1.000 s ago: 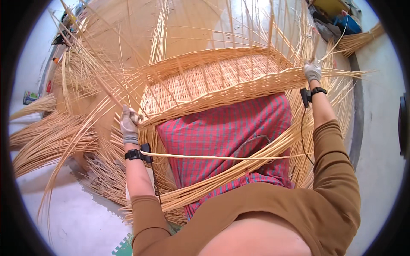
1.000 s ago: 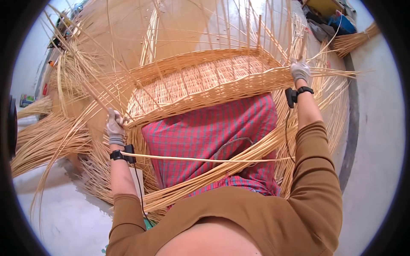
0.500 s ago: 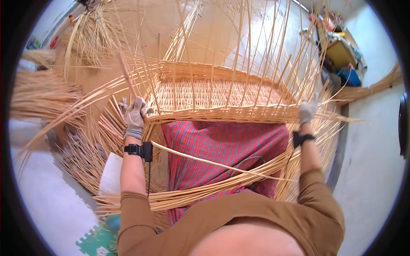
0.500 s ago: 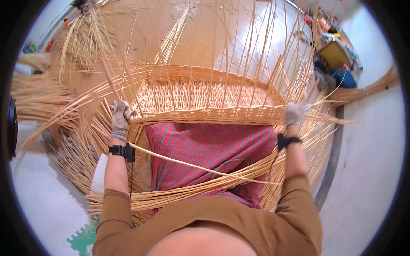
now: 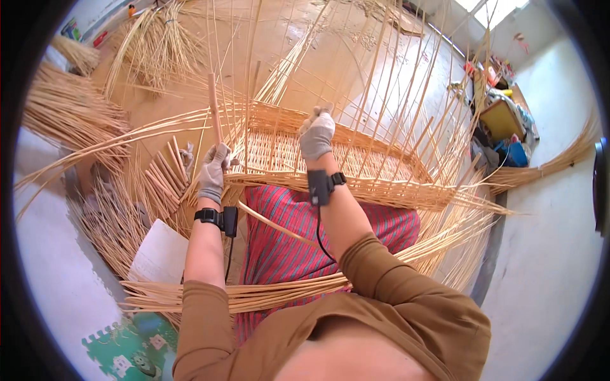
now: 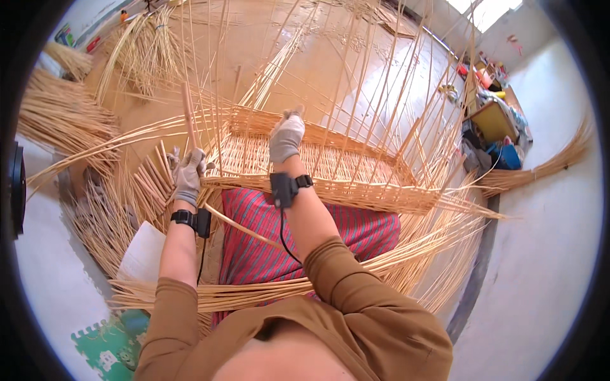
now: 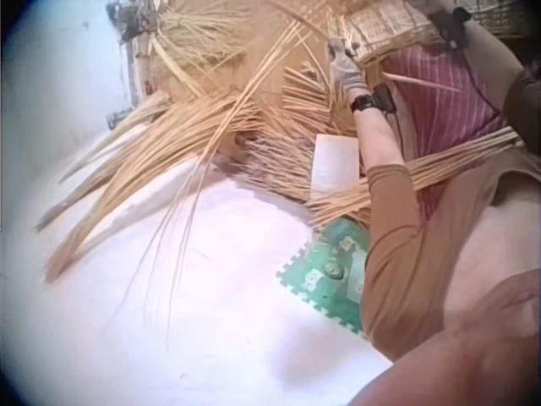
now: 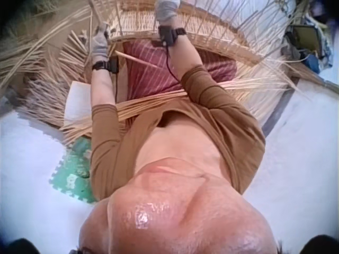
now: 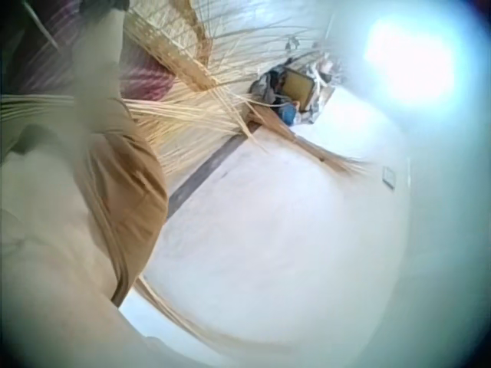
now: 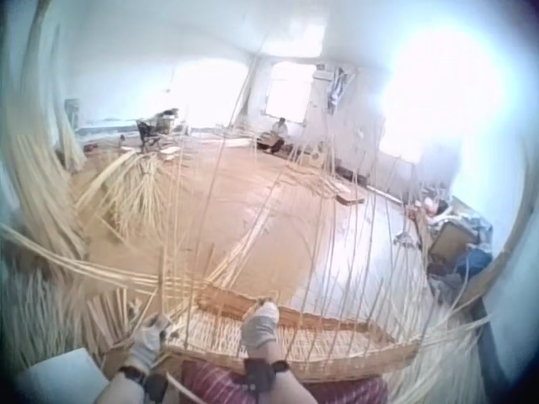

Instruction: Weaving a large rectangular wicker basket using long straw or wood strips.

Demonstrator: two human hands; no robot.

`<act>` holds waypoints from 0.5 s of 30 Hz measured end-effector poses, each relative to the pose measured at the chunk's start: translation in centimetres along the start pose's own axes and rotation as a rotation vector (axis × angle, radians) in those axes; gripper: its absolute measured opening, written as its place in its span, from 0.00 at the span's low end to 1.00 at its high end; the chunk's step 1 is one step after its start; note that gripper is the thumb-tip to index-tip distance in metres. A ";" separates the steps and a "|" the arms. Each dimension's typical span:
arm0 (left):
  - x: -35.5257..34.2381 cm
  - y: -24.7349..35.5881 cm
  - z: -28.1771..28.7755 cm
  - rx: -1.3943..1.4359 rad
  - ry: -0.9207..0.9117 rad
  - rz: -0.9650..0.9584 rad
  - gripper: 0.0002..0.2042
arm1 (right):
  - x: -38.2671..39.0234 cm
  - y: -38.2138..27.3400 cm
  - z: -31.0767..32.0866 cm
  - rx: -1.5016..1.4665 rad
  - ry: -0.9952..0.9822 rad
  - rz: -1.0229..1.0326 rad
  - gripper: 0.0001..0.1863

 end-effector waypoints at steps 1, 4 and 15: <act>0.0 0.0 -0.4 0.008 -0.054 -0.017 0.14 | -0.3 -5.0 1.1 0.708 0.143 0.424 0.24; -0.6 -0.6 -0.1 0.005 -0.036 0.005 0.14 | -0.3 -9.9 -0.4 1.405 0.264 0.703 0.25; -0.5 -0.3 -1.1 -0.185 0.017 0.015 0.31 | 8.5 2.7 -4.1 2.477 -0.543 1.391 0.22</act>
Point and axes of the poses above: each hand's wrist, its own x-axis away from the middle knuckle, its own z-axis out of the back of the hand, y = z × x, the point moved 8 cm from there along -x, towards the middle knuckle, and after that the axes turned 14 degrees about z, right-handed, at the moved point
